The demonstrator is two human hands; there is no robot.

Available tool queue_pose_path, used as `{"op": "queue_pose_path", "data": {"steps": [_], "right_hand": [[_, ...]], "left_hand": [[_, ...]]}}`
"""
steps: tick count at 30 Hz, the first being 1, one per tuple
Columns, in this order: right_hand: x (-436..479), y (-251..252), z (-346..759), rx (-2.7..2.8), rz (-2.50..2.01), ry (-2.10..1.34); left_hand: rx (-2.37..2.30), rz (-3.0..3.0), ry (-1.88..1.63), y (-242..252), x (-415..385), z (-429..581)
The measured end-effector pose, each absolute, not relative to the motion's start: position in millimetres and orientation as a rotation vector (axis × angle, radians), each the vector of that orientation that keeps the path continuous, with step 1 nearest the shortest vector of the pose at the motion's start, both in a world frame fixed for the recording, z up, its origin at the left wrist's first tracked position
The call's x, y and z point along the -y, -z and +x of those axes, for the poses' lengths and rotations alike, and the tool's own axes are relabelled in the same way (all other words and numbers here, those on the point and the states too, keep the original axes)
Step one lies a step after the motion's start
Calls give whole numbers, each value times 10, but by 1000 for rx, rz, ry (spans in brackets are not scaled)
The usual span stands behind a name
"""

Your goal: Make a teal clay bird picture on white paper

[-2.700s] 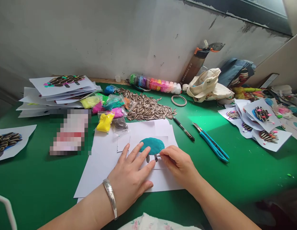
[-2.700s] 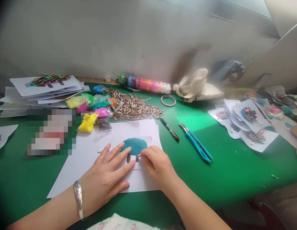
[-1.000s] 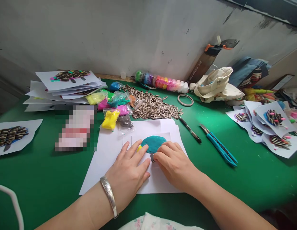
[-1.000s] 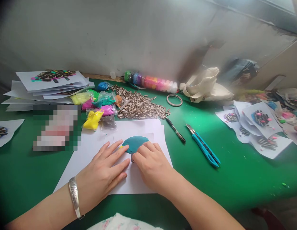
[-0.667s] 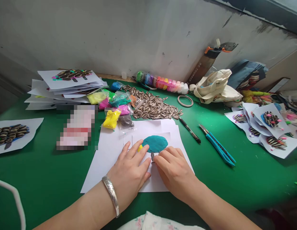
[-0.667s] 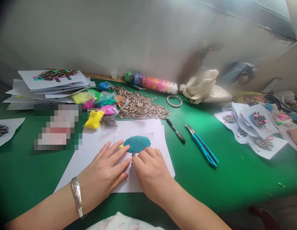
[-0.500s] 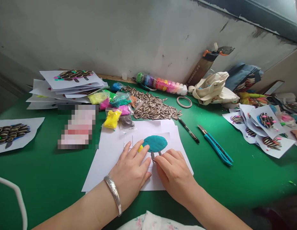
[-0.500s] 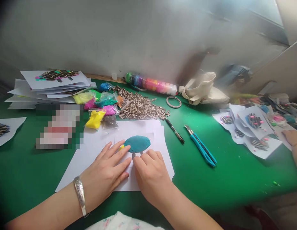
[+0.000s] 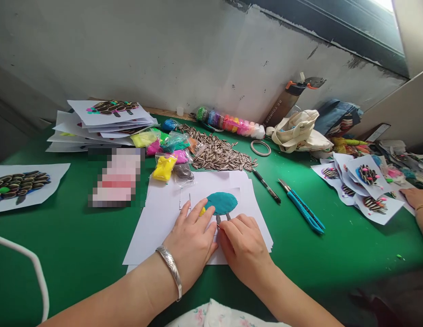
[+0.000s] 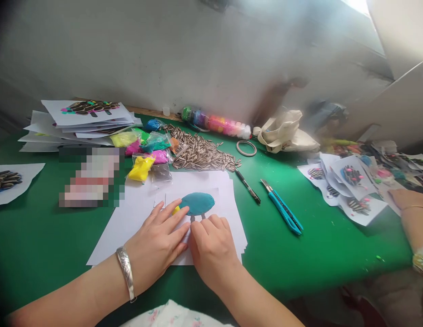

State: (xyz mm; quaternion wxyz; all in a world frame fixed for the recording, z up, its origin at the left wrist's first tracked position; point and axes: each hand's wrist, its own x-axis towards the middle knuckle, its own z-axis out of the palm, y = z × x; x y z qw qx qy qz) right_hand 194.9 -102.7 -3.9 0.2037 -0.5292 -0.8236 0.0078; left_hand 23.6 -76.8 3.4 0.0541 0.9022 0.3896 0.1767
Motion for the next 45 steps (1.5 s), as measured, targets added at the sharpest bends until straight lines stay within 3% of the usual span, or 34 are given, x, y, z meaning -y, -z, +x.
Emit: {"op": "queue_pose_path", "data": {"steps": [45], "right_hand": [[921, 67, 1956, 2110, -1460, -79]], "left_hand": [[-1188, 2703, -492, -13, 779, 239]]}}
